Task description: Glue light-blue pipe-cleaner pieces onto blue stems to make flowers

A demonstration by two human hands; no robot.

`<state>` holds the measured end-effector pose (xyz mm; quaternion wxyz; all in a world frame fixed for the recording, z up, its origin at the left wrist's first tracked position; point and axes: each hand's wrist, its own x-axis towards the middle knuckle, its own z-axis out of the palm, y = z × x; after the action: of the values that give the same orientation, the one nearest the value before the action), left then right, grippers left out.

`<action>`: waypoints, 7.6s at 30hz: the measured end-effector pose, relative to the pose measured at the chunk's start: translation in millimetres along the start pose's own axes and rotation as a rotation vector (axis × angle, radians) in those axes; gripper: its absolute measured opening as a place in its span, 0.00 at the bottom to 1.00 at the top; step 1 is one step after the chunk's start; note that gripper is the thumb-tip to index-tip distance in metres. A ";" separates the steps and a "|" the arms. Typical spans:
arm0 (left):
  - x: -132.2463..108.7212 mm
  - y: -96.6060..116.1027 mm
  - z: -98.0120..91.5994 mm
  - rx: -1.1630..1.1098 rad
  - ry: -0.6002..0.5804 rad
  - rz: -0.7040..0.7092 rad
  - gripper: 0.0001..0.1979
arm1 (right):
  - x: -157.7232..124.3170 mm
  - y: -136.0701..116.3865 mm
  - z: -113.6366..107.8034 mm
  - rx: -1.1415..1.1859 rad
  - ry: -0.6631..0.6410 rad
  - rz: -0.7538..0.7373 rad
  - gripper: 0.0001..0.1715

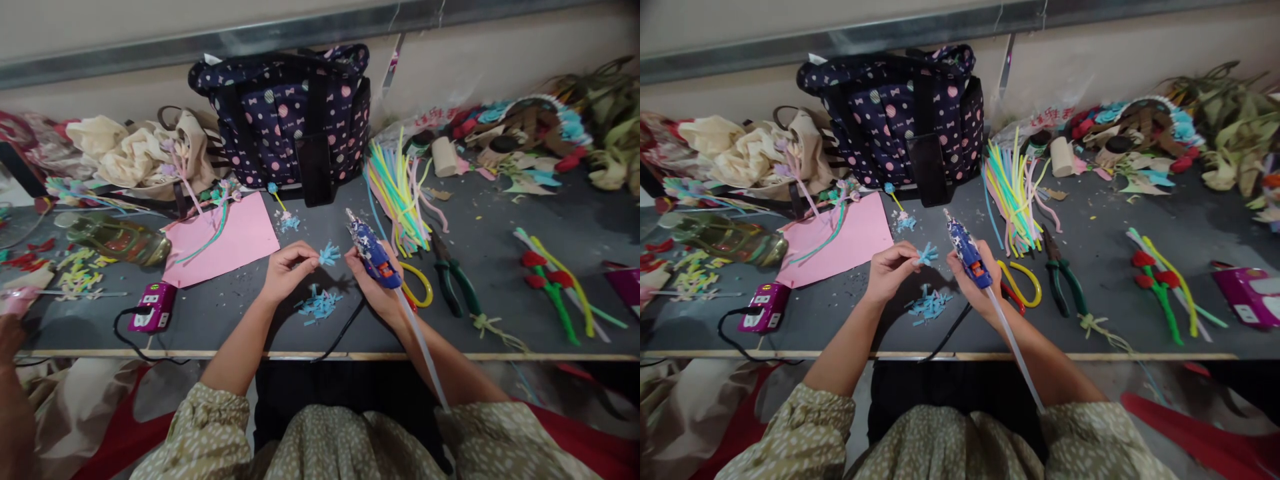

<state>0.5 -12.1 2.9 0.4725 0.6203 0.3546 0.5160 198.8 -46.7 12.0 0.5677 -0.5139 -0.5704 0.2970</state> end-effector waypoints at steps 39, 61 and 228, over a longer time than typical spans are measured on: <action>19.3 -21.2 -16.9 -0.704 0.407 -0.615 0.09 | 0.4 15.7 3.1 0.002 -0.045 0.103 0.13; 23.0 -26.5 -28.6 -0.793 0.291 -0.486 0.11 | 3.8 31.7 5.7 -0.061 -0.096 0.080 0.17; 21.1 -8.2 -29.2 -0.598 0.414 -0.475 0.09 | -1.6 12.5 -1.3 -0.426 -0.435 -0.020 0.13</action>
<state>-23.1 16.3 2.2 0.6558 0.2407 0.4096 0.5867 202.8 -44.8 0.2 0.3145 -0.5402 -0.7331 0.2681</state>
